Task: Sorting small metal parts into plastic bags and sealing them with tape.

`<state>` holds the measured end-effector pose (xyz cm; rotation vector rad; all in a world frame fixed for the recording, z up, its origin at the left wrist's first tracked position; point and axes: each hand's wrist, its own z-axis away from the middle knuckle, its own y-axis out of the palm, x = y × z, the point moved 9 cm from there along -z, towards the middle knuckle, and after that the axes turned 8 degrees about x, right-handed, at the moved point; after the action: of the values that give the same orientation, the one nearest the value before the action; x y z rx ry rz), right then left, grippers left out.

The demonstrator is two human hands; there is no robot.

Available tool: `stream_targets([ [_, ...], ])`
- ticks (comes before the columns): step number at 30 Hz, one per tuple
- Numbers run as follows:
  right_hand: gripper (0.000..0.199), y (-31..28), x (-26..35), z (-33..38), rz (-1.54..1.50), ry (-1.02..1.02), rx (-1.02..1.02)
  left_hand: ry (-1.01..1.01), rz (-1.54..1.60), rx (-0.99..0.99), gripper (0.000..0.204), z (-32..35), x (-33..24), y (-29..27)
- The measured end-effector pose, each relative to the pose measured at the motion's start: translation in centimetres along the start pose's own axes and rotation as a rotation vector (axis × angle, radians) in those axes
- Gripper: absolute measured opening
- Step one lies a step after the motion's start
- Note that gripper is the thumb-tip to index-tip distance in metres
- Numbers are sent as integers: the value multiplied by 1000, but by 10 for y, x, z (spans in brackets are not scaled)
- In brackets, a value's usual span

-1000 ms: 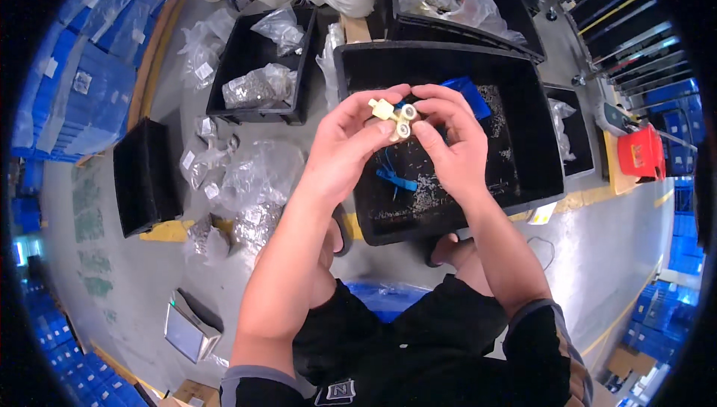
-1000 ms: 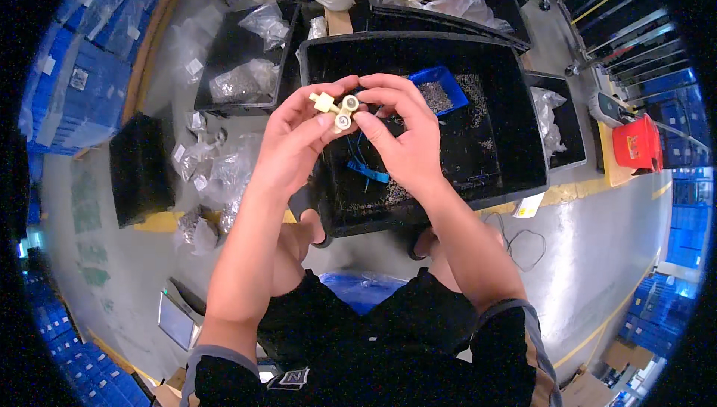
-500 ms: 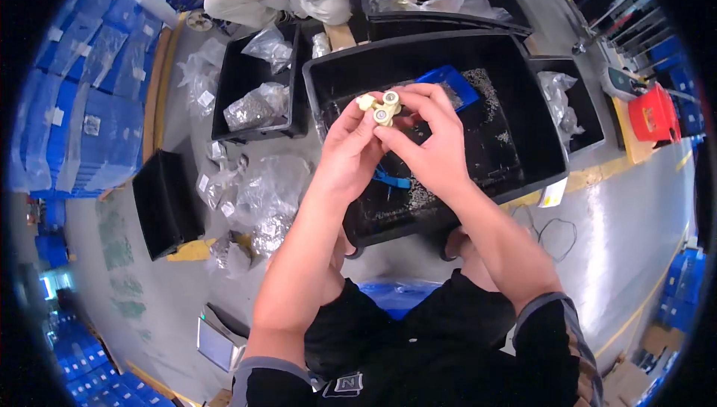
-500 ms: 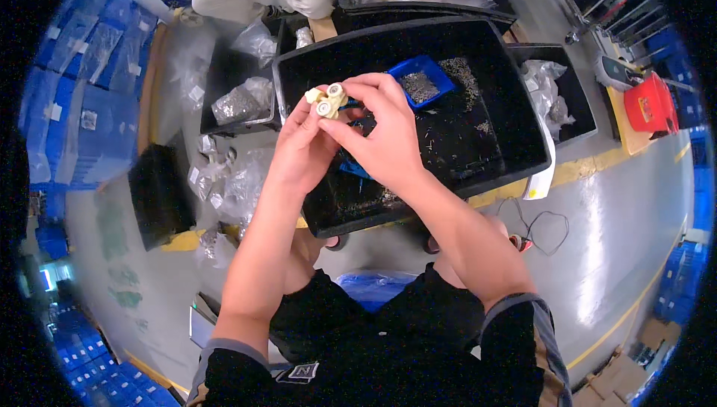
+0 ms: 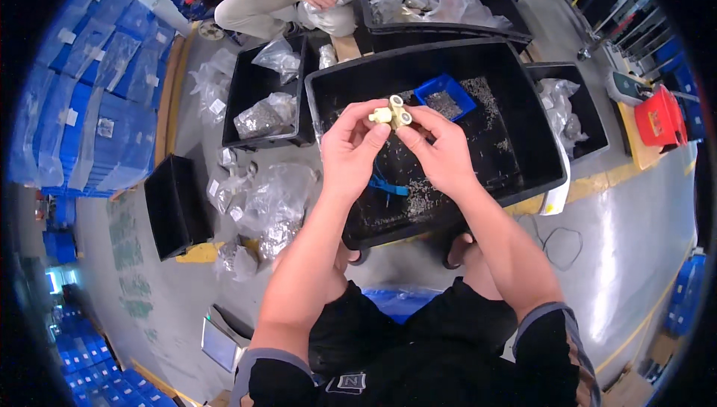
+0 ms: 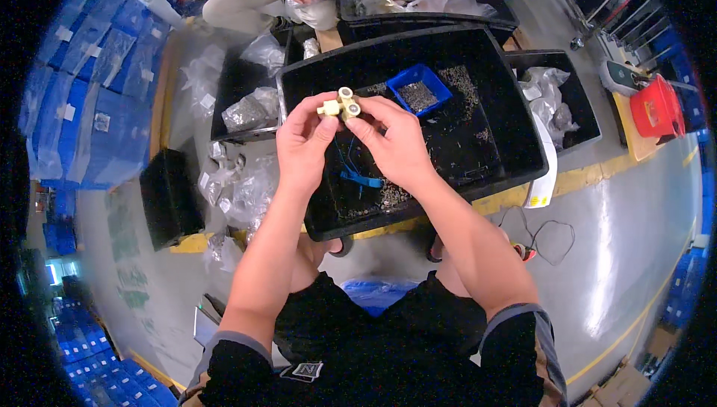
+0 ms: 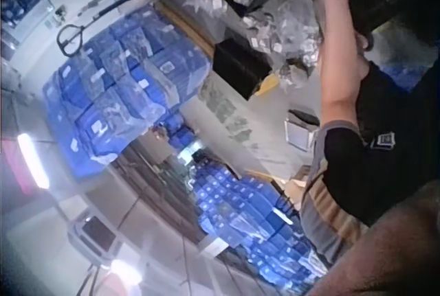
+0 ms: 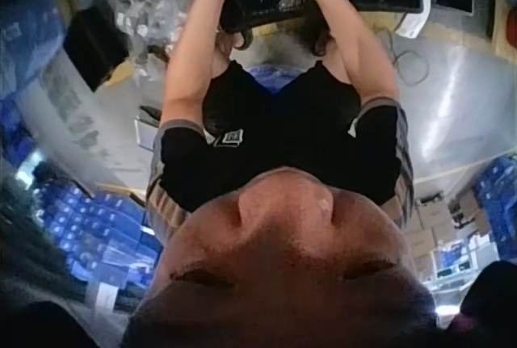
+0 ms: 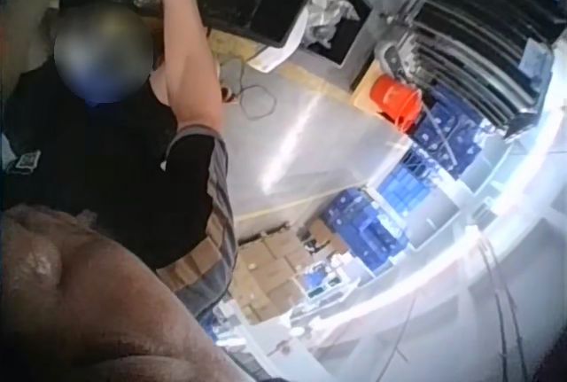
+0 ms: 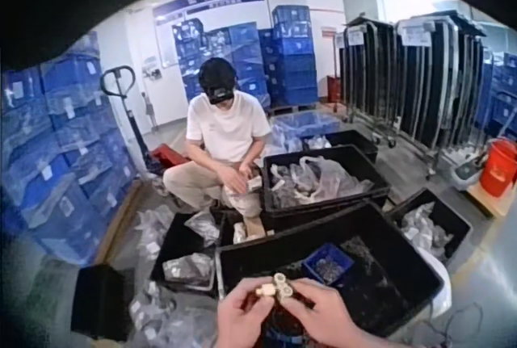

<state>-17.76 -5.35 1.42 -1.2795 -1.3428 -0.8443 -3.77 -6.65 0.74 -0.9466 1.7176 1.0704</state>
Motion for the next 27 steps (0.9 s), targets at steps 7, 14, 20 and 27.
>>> stream_targets([
  [7,46,9,-10,-2,-403,32,72,1,-61,13,26,2,1,3],
  [14,43,13,-14,-6,-349,25,88,-61,-29,-71,28,3,1,-4],
  [20,35,14,-18,-6,-245,31,22,-96,481,-186,24,-4,26,-25],
  [27,38,35,-31,-13,-499,265,98,-98,636,-241,20,-11,40,-32],
])
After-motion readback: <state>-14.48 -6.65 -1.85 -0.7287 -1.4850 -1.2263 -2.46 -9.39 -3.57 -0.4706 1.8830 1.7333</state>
